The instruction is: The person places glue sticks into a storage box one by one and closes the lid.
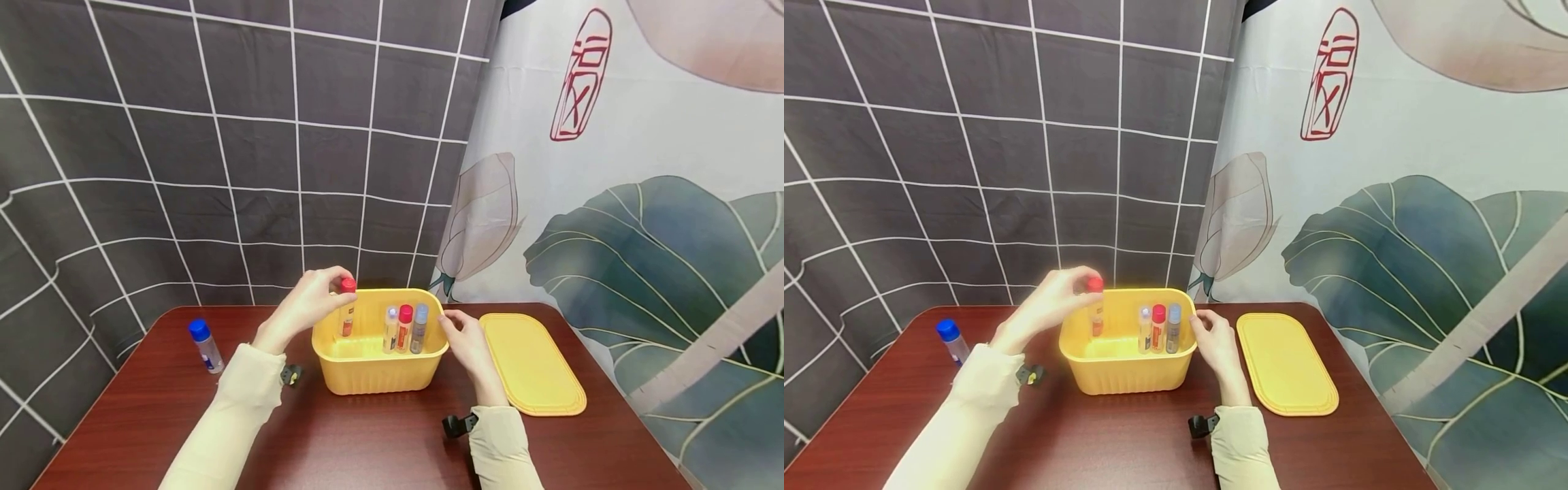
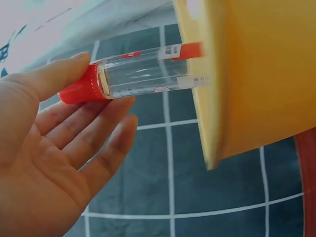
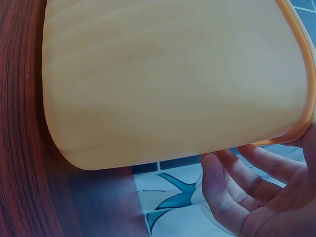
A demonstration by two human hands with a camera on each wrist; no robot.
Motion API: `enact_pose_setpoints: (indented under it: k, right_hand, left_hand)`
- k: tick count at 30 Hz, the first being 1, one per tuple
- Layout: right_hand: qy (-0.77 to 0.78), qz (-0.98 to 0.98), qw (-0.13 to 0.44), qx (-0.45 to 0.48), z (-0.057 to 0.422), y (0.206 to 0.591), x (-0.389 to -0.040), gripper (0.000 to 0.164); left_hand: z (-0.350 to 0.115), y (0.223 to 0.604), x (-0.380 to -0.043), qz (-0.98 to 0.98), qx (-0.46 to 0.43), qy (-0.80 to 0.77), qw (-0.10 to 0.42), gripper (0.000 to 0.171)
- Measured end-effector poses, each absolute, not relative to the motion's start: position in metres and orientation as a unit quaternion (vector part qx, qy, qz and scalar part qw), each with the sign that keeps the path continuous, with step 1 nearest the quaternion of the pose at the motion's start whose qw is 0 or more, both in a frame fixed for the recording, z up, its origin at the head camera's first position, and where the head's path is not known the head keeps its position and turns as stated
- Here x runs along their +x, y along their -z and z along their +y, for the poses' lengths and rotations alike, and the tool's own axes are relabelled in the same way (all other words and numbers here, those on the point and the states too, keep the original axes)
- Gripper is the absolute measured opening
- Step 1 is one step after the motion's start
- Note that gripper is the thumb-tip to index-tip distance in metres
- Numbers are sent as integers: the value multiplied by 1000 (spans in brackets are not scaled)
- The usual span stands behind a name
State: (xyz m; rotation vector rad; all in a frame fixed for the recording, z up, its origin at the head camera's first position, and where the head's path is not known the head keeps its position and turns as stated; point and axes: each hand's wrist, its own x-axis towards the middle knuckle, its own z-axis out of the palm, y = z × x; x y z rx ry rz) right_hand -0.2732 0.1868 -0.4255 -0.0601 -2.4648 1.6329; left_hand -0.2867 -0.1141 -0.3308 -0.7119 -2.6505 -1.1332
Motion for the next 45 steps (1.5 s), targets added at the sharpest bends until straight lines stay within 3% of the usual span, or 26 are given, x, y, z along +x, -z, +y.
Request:
enact_pose_setpoints:
  k: [12, 29, 45]
  right_hand:
    - [-551, -829, 94, -21, 186, 424, -273, 29]
    - [-551, -829, 94, -24, 185, 425, -274, 29]
    - [-547, -832, 84, -33, 186, 423, -273, 31]
  left_hand:
    - [-91, 349, -299, -910, -253, 326, 33, 20]
    - [-68, 369, -306, -936, -290, 198, 31, 14]
    - [-59, 373, -318, -940, -266, 212, -24, 11]
